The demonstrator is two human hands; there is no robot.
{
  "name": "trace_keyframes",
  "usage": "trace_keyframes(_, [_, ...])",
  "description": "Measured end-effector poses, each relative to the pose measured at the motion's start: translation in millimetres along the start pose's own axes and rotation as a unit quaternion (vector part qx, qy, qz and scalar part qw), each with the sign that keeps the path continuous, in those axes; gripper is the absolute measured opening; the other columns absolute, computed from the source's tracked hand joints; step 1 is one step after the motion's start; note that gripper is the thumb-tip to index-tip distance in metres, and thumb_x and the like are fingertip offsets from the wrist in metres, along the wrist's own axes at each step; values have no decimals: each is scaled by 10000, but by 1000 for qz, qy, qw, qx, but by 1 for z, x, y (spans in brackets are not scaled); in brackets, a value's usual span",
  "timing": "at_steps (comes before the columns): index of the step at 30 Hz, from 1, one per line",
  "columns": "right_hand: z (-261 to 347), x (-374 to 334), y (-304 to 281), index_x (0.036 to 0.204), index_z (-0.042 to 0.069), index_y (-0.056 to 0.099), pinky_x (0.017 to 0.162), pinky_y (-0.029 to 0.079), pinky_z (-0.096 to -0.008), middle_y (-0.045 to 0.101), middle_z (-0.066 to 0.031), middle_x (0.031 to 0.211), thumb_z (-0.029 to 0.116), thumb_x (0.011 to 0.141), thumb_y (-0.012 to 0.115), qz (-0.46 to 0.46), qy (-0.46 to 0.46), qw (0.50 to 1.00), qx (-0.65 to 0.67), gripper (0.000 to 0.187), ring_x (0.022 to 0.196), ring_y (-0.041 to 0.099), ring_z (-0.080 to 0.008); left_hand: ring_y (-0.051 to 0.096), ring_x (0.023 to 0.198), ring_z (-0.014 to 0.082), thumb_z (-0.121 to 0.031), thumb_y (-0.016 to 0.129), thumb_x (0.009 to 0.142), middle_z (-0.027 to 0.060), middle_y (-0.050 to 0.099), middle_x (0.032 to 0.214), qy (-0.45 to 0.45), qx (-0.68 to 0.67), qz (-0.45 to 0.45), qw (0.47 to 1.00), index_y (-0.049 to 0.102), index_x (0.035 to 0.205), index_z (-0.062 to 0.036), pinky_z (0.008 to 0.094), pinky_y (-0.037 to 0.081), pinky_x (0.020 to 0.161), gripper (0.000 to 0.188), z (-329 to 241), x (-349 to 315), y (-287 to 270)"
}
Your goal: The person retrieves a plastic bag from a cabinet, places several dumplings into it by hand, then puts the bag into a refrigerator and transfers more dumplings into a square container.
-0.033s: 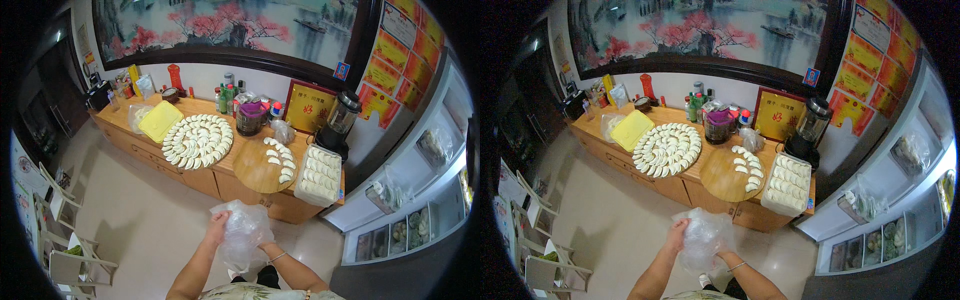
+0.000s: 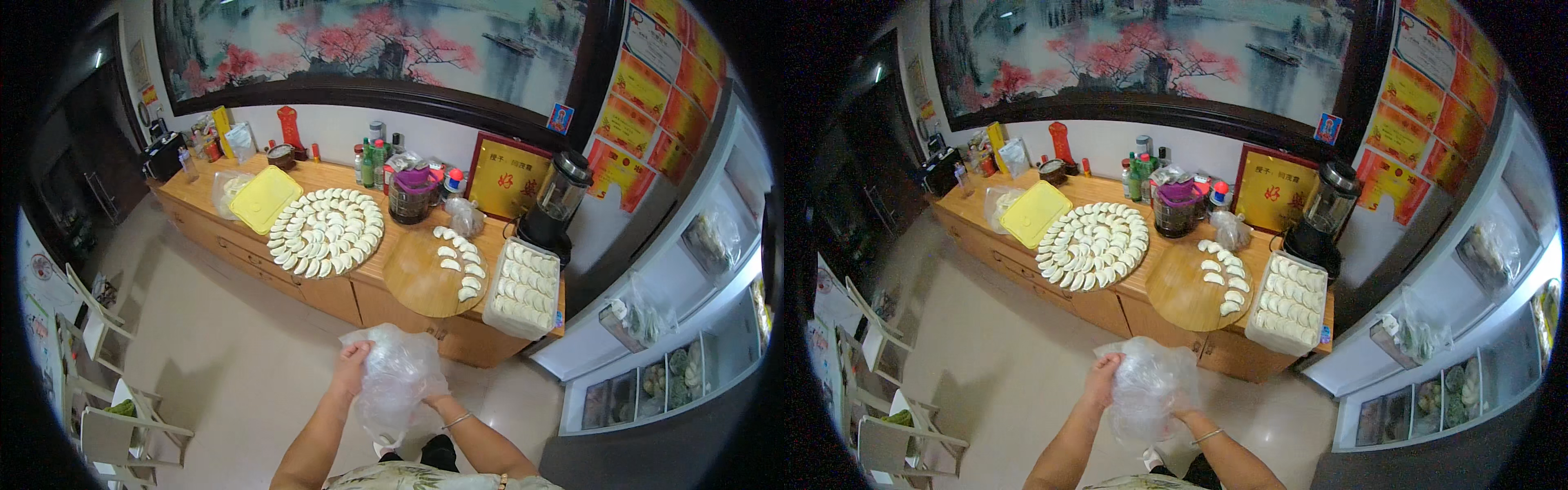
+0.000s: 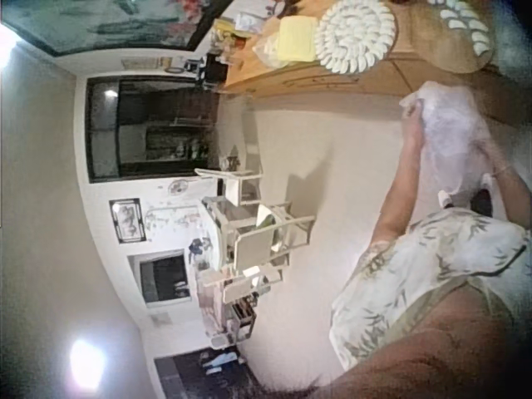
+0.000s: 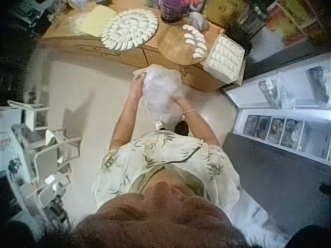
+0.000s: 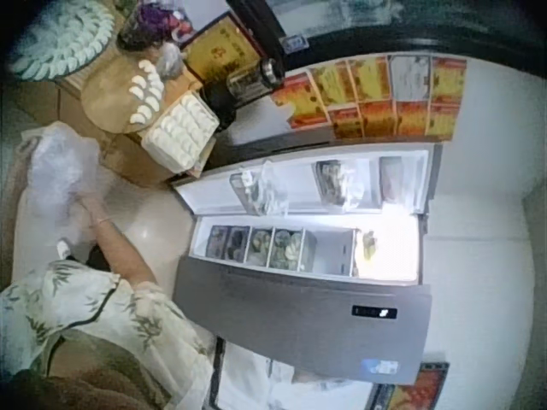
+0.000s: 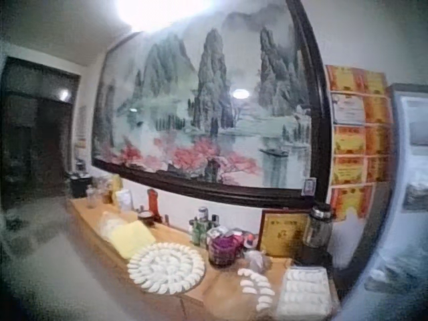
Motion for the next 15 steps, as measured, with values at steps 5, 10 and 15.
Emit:
trace_keyframes(5, [4, -5, -27, 1166, 31, 515, 748, 486, -312, 577, -72, 1086, 83, 814, 599, -106, 55, 883, 453, 366, 895, 572, -170, 576, 812, 143, -101, 585, 835, 32, 593, 891, 43, -106, -100, 988, 561, 983, -49, 309, 502, 735, 159, -51, 2, -51])
trace_keyframes(10, [-21, 25, -18, 1141, 9, 522, 767, 474, -268, 576, -67, 1085, 89, 810, 617, -14, -14, 741, 671, 354, 917, 547, -148, 591, 862, 184, -125, 529, 863, 71, 592, 924, -26, -246, -10, 969, 544, 992, -28, 354, 526, 748, 161, -51, -11, -59])
trace_keyframes(15, [0, 25, 18, 1117, 16, 546, 772, 477, -313, 588, -80, 1066, 154, 786, 641, 5, 5, 974, 227, 372, 901, 573, -170, 600, 885, 226, -156, 550, 852, 117, 597, 1021, -217, -258, 102, 936, 528, 1100, -1, 381, 529, 753, 293, -23, -42, -2])
Point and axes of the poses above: each hand's wrist, its own x-axis towards the middle knuckle, its own y-axis out of the palm, z = x × y, the point moved 1 cm from there along x, towards the middle knuckle
